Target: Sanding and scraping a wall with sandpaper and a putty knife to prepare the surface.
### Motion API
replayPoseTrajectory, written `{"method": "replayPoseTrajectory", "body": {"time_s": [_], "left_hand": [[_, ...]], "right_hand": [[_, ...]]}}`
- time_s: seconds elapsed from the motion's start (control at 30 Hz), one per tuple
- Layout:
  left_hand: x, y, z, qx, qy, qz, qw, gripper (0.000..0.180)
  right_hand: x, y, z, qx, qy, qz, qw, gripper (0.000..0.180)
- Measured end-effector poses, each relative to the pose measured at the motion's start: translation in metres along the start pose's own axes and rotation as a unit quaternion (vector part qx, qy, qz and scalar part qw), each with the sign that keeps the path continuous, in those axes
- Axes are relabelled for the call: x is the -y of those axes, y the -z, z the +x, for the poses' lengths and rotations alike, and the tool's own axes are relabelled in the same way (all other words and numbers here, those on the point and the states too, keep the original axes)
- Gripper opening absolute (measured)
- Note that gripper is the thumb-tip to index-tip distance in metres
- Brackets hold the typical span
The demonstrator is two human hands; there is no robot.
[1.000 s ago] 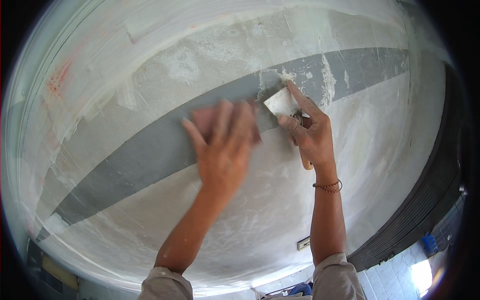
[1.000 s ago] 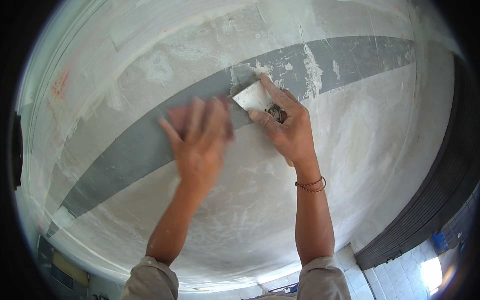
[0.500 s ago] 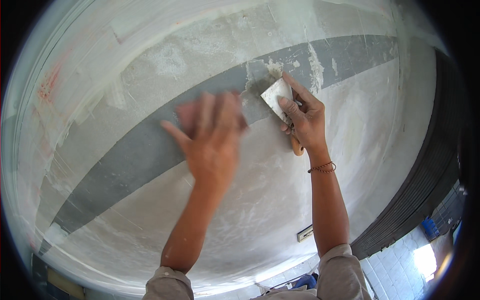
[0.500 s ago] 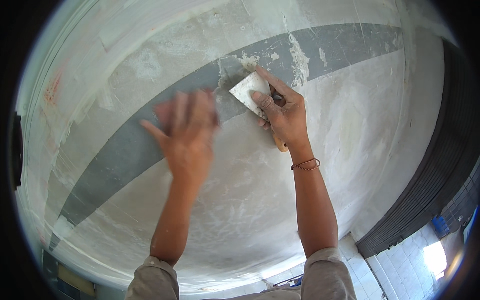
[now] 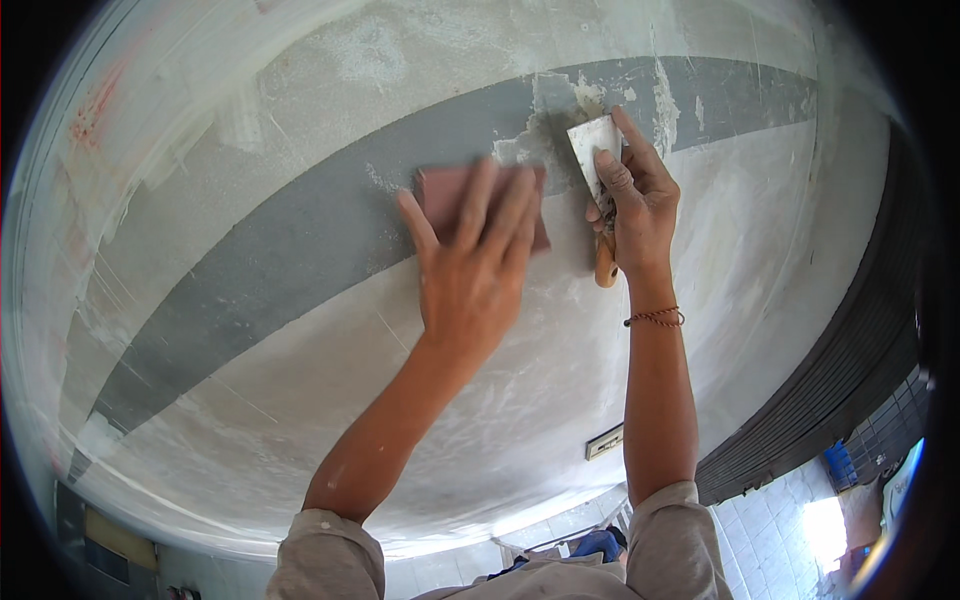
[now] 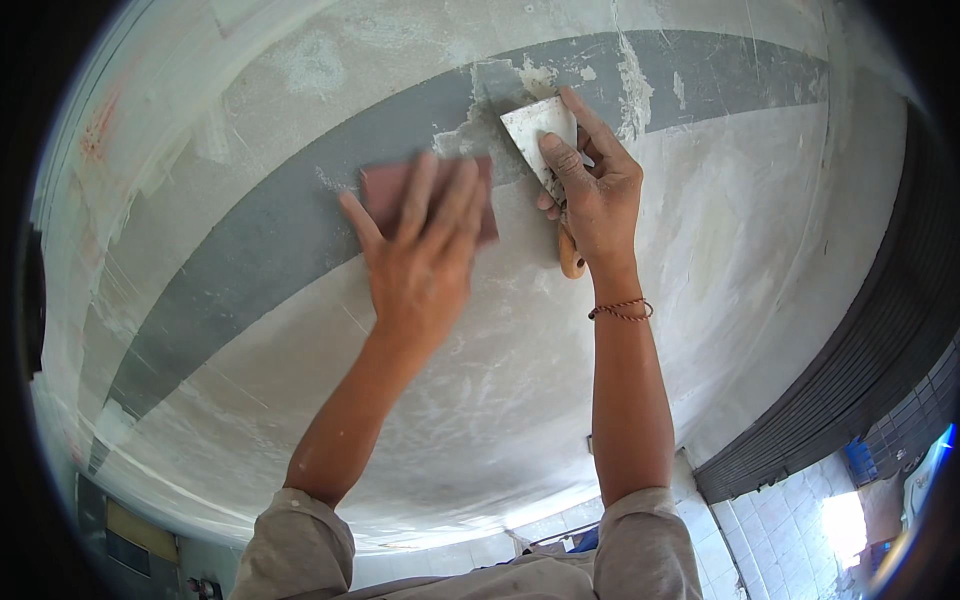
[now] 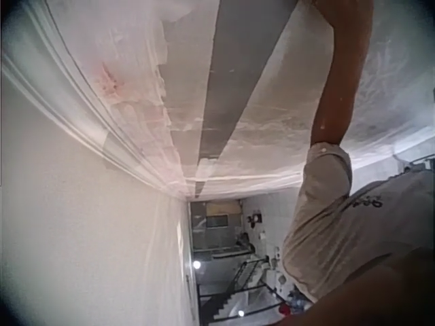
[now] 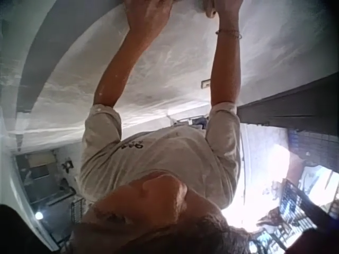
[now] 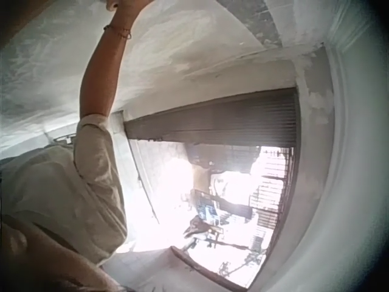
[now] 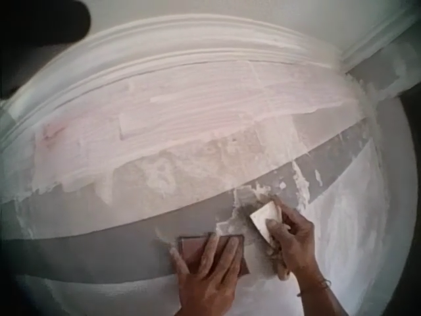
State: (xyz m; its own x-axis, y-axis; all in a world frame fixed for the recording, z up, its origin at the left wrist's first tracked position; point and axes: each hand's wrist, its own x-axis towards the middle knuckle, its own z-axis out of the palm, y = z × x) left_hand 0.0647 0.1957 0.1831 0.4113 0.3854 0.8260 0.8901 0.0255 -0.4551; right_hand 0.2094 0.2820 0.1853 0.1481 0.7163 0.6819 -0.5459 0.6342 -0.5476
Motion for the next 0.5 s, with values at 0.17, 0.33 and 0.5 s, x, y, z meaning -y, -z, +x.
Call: {"method": "replayPoseTrajectory", "body": {"time_s": [0.17,0.33,0.5], "left_hand": [[0.025,0.020,0.045,-0.035,0.021,0.039,0.998,0.040],[-0.002,0.002,-0.008,0.014,-0.043,-0.032,0.998,0.031],[0.025,0.021,0.046,-0.010,0.007,0.040,0.999,0.033]], "right_hand": [[0.000,-0.001,-0.003,0.004,0.004,-0.020,1.000,0.040],[0.000,0.002,-0.002,-0.004,0.005,-0.012,1.000,0.040],[0.000,0.002,-0.002,0.006,-0.003,-0.030,1.000,0.041]]}}
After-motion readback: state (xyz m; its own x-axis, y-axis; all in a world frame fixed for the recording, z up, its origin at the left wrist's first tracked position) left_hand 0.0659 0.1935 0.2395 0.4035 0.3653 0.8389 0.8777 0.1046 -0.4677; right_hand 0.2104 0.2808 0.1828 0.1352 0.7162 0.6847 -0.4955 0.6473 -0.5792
